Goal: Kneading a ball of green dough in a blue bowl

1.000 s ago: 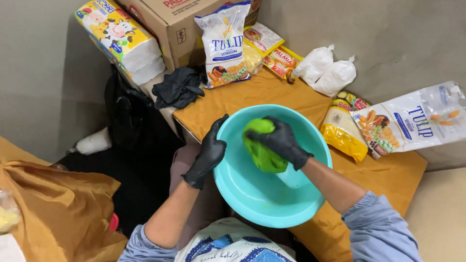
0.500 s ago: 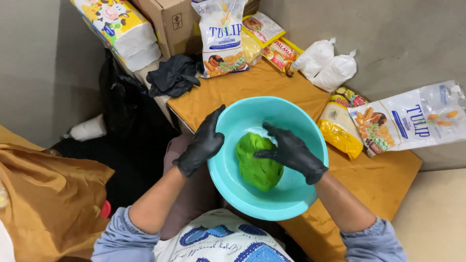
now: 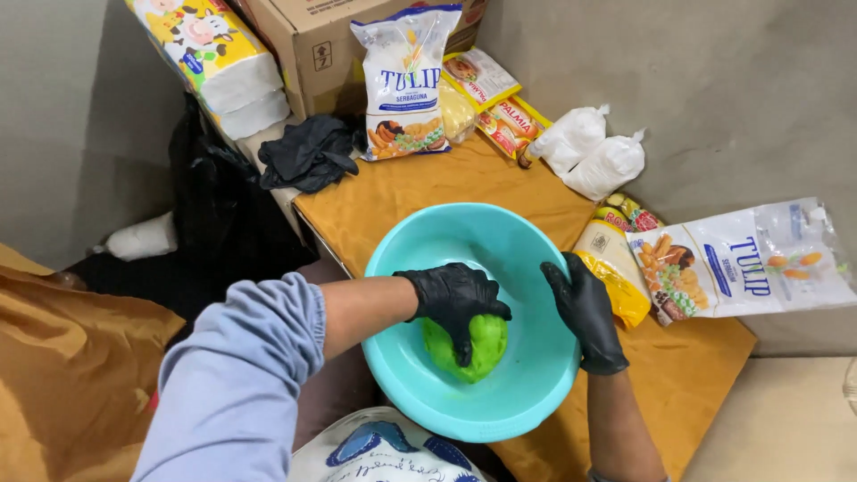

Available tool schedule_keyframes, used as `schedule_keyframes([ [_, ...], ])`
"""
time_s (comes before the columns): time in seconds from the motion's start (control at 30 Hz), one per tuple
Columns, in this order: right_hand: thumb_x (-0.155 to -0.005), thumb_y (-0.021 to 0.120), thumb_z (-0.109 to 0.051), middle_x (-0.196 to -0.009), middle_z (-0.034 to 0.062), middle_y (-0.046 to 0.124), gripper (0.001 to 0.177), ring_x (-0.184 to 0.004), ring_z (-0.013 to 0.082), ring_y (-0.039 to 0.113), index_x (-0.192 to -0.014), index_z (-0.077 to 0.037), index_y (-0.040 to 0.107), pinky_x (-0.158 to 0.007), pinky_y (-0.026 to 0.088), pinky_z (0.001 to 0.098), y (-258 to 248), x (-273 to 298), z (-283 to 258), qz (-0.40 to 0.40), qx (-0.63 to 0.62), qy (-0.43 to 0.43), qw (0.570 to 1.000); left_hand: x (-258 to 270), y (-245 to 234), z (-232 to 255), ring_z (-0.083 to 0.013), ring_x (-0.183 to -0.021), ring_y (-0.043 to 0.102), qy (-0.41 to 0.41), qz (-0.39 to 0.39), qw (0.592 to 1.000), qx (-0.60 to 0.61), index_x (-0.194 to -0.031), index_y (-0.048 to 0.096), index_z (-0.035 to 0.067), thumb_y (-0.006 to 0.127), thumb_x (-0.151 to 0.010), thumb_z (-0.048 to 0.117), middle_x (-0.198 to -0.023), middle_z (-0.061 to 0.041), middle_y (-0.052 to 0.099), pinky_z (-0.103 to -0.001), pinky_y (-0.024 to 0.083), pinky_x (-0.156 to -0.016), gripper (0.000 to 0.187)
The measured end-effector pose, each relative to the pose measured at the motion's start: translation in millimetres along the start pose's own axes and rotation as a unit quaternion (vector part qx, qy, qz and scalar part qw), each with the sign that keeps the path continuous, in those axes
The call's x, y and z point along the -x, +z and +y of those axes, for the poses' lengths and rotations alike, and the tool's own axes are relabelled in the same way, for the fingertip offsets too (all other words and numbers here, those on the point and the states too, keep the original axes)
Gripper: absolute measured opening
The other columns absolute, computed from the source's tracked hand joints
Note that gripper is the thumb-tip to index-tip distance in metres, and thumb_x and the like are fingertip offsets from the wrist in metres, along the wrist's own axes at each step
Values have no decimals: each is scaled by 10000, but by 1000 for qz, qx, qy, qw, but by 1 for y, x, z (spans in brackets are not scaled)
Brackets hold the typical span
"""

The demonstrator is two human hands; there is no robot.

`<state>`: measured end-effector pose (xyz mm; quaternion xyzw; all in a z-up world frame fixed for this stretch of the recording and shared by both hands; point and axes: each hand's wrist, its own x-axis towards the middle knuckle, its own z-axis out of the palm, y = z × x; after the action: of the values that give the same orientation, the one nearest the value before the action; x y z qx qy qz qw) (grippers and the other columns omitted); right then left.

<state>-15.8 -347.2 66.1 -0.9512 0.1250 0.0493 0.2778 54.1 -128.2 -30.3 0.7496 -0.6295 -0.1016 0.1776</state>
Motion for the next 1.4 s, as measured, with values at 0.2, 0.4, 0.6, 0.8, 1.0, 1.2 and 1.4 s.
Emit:
schedule_keyframes([
  [0.2,-989,617,-593,-1077,256,722,553,-1123,490,648,-1307,-143,661,-984,484,576,5,-9,12,9,-77,22,997,-15,36,-22,-340,-936,680,-48,150,987,-37,-1280,540,340,517,-620,959,-962,-72,597,-488,571,-784,905],
  [0.4,-990,640,-590,-1101,222,719,535,-1126,444,654,-1323,-173,663,-999,490,540,-4,5,-4,22,-80,36,996,7,28,-10,-377,-884,603,16,194,978,-71,-1277,506,286,468,-808,849,-967,-87,528,-508,526,-734,734],
  [0.6,-1029,580,-525,-1119,284,703,523,-1133,513,637,-1334,-104,645,-1005,486,581,10,8,6,10,-63,2,998,43,-53,78,-401,-1380,391,70,159,964,-203,-1080,522,177,402,-1025,483,-1175,-108,502,-803,346,-971,333],
  [0.8,-1019,574,-533,-1125,277,706,541,-1138,494,639,-1347,-108,645,-1003,482,599,3,19,-13,9,-69,13,998,20,-19,88,-388,-1185,543,79,43,952,-292,-1313,472,435,476,-994,441,-1299,-81,577,-856,312,-969,319],
  [1.0,-1011,592,-552,-1120,263,712,533,-1155,488,630,-1334,-134,665,-1008,478,573,10,7,-2,28,-73,32,996,-18,49,20,-319,-874,535,96,160,951,-245,-1164,469,479,558,-743,773,-1016,-11,521,-512,420,-669,521],
  [1.2,-973,642,-590,-1154,252,715,568,-1178,473,628,-1327,-147,678,-1021,468,566,4,18,-12,30,-110,40,993,-24,34,8,-232,-1036,664,-76,193,978,-26,-1219,525,449,608,-504,952,-1109,66,583,-493,523,-861,878],
  [1.4,-994,632,-581,-1042,265,718,574,-1069,483,665,-1312,-107,681,-956,489,571,12,12,12,37,-103,5,994,37,-59,65,-214,-1075,683,-130,424,853,276,-1361,570,231,968,-502,518,-1050,-23,678,-401,527,-1021,989],
])
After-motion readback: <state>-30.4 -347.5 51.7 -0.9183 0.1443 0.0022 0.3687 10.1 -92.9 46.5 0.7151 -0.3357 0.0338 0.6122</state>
